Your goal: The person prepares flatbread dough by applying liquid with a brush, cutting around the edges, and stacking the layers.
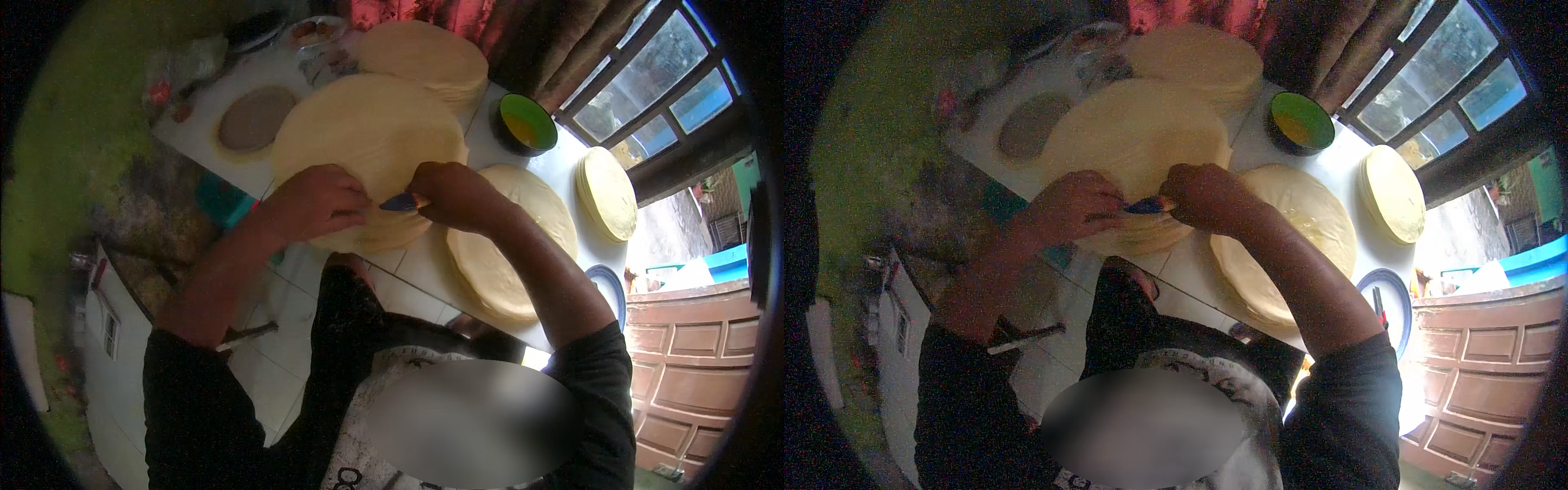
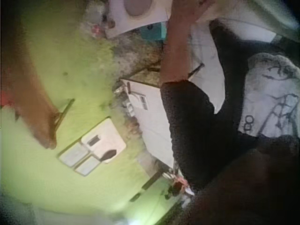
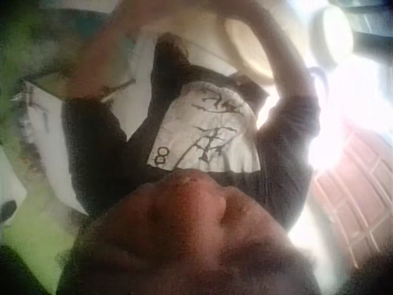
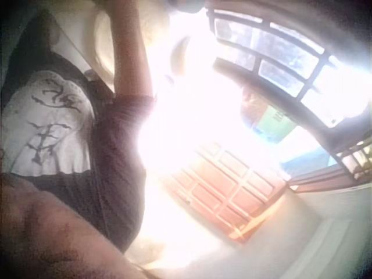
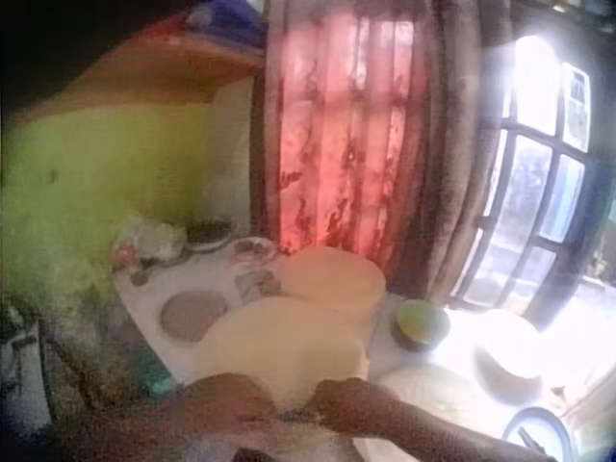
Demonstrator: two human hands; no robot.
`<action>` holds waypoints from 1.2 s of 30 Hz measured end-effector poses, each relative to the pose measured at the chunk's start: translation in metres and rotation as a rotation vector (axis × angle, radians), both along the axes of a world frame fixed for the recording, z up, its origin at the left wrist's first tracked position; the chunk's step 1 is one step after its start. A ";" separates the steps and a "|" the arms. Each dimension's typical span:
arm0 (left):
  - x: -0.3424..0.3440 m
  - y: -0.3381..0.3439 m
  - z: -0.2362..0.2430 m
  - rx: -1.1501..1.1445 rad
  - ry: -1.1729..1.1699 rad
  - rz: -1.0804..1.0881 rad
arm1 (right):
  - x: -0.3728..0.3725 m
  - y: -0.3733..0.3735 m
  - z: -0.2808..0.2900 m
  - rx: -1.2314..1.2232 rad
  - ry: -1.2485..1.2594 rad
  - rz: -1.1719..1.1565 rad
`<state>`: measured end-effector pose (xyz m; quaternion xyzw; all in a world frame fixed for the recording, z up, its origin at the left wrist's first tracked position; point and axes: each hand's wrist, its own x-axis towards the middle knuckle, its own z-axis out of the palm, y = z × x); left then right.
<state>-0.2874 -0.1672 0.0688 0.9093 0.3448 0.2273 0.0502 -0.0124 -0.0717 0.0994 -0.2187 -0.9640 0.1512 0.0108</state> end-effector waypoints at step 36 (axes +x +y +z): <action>-0.006 -0.006 0.019 -0.291 0.139 0.155 | -0.052 -0.046 -0.007 -0.039 0.044 -0.103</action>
